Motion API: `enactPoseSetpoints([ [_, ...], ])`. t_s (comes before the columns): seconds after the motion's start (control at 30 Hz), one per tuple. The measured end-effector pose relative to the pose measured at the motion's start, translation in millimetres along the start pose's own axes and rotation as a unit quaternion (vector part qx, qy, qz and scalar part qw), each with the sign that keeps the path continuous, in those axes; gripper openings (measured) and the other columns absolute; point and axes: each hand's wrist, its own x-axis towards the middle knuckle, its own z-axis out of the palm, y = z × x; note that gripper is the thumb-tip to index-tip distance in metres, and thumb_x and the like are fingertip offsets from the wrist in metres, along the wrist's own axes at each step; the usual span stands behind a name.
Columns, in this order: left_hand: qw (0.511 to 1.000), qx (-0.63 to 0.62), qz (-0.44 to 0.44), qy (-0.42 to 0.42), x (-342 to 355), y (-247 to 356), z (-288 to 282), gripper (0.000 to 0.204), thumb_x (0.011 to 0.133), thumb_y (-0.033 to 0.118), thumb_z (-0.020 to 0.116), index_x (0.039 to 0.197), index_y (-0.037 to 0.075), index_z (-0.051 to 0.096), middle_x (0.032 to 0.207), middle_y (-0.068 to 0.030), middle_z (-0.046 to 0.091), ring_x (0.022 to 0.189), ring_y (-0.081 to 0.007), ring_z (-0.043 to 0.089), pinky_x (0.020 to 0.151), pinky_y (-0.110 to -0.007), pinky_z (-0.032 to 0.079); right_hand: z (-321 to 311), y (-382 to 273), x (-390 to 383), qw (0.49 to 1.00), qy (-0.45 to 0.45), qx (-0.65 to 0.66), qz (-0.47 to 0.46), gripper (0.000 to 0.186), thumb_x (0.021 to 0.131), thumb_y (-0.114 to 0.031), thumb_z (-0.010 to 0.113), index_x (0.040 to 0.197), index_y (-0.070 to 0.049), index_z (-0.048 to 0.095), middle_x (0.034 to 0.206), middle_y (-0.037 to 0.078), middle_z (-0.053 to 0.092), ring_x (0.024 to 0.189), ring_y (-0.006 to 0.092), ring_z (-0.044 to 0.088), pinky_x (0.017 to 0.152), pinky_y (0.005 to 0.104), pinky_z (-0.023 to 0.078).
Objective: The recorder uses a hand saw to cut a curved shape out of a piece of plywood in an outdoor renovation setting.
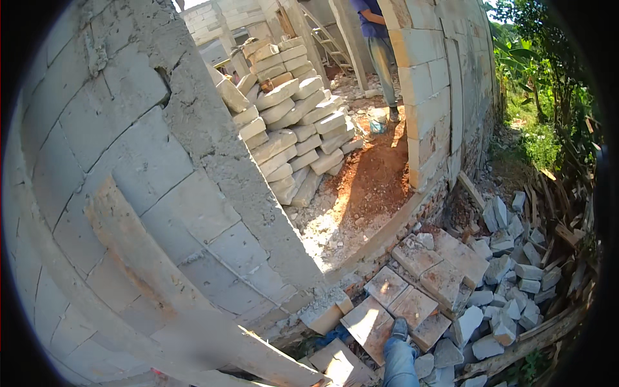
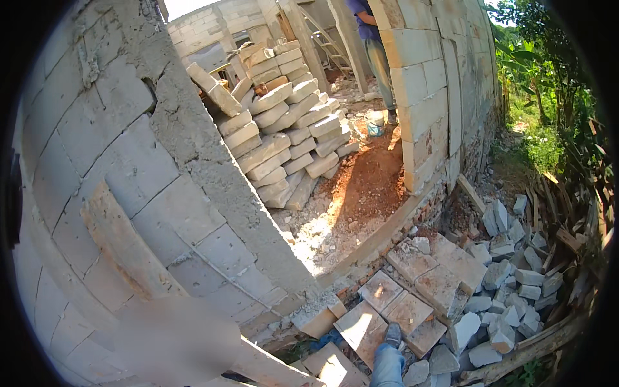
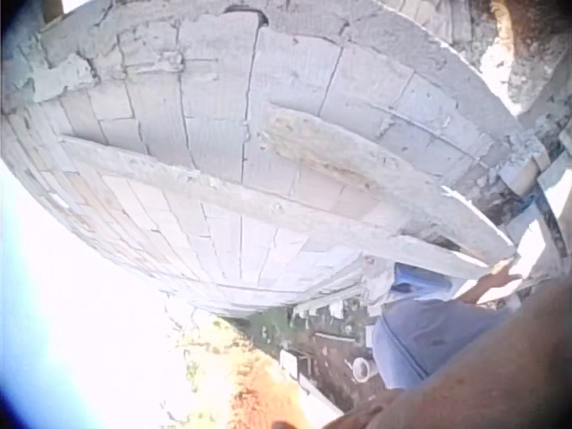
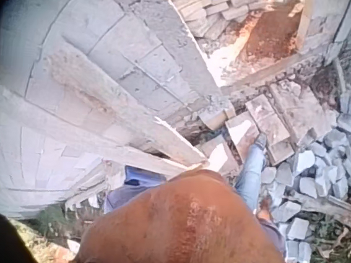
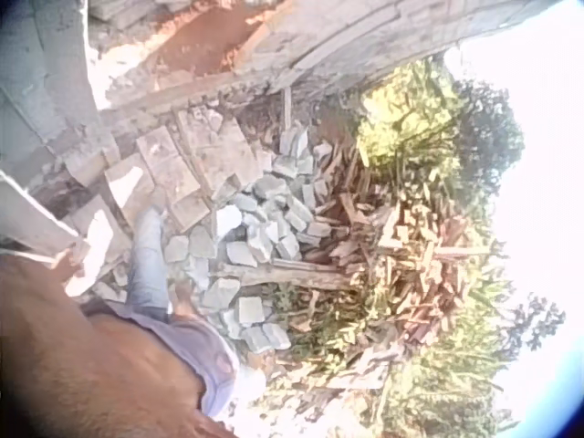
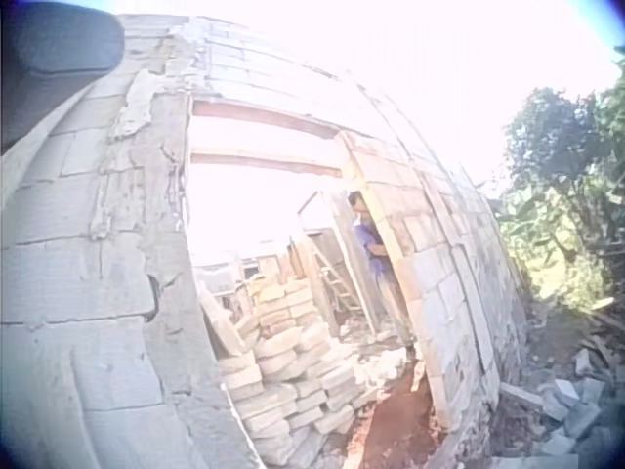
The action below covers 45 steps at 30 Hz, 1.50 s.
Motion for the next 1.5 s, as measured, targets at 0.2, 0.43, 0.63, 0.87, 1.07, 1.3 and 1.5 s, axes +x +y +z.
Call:
enactPoseSetpoints([
  [0.2,0.973,-0.230,0.012,-0.005,154,172,-144,0.084,0.085,0.042,0.071,0.149,0.002,0.035,0.132,-0.0250,0.057,0.120,-0.0339,0.059,0.100,-0.041,0.047,42,200,153,0.981,-0.126,0.115,-0.092,0.029,0.085,-0.004,0.055,0.112,0.002,0.065,0.072,0.017,0.068,0.063,0.0226,0.068,0.059,0.0407,0.053],
  [0.43,0.976,-0.152,-0.104,0.115,158,336,-339,0.112,0.078,0.059,0.072,0.156,0.005,0.015,0.143,-0.0344,0.043,0.131,-0.0441,0.048,0.107,-0.042,0.042,-133,-50,325,0.915,-0.111,0.387,0.004,0.017,0.096,-0.013,0.053,0.100,0.001,0.063,0.077,0.008,0.063,0.059,0.0175,0.062,0.050,0.0295,0.048],
  [0.63,0.954,-0.071,-0.063,0.283,218,411,-440,0.114,0.074,0.057,0.078,0.154,0.003,0.015,0.142,-0.0310,0.041,0.128,-0.0495,0.043,0.106,-0.055,0.038,-158,-138,385,0.933,-0.088,0.341,0.080,0.018,0.096,-0.017,0.053,0.093,-0.002,0.063,0.080,0.007,0.062,0.066,0.0161,0.062,0.054,0.0304,0.050],
  [0.87,0.957,-0.075,-0.165,0.228,382,455,-555,0.111,0.079,0.054,0.073,0.156,0.008,0.009,0.135,-0.0380,0.043,0.116,-0.0549,0.051,0.099,-0.057,0.041,-88,-204,447,0.924,-0.254,0.248,0.139,0.021,0.094,-0.022,0.059,0.100,-0.003,0.066,0.089,0.007,0.068,0.077,0.0185,0.067,0.064,0.0338,0.053],
  [1.07,0.967,-0.127,-0.207,0.081,474,455,-634,0.113,0.079,0.055,0.073,0.157,0.009,0.007,0.132,-0.0409,0.047,0.117,-0.0526,0.053,0.100,-0.054,0.042,-145,-327,509,0.958,-0.278,0.064,0.017,0.037,0.092,-0.029,0.064,0.112,0.002,0.067,0.095,0.010,0.072,0.085,0.0238,0.069,0.077,0.0339,0.054],
  [1.3,0.907,-0.256,-0.292,0.161,461,408,-646,0.098,0.084,0.042,0.072,0.156,0.009,0.014,0.125,-0.0291,0.061,0.113,-0.0449,0.061,0.098,-0.049,0.047,-203,-472,585,0.986,-0.158,0.043,0.032,0.043,0.086,-0.035,0.064,0.115,-0.003,0.069,0.103,0.021,0.072,0.100,0.0349,0.069,0.088,0.0390,0.053],
  [1.5,0.865,-0.288,-0.409,0.046,435,415,-736,0.080,0.088,0.031,0.070,0.150,0.000,0.031,0.121,-0.0219,0.064,0.109,-0.0344,0.062,0.100,-0.039,0.046,-225,-486,605,0.975,-0.198,-0.033,0.093,0.045,0.088,-0.043,0.061,0.109,-0.005,0.072,0.097,0.018,0.072,0.088,0.0315,0.070,0.082,0.0385,0.053],
])
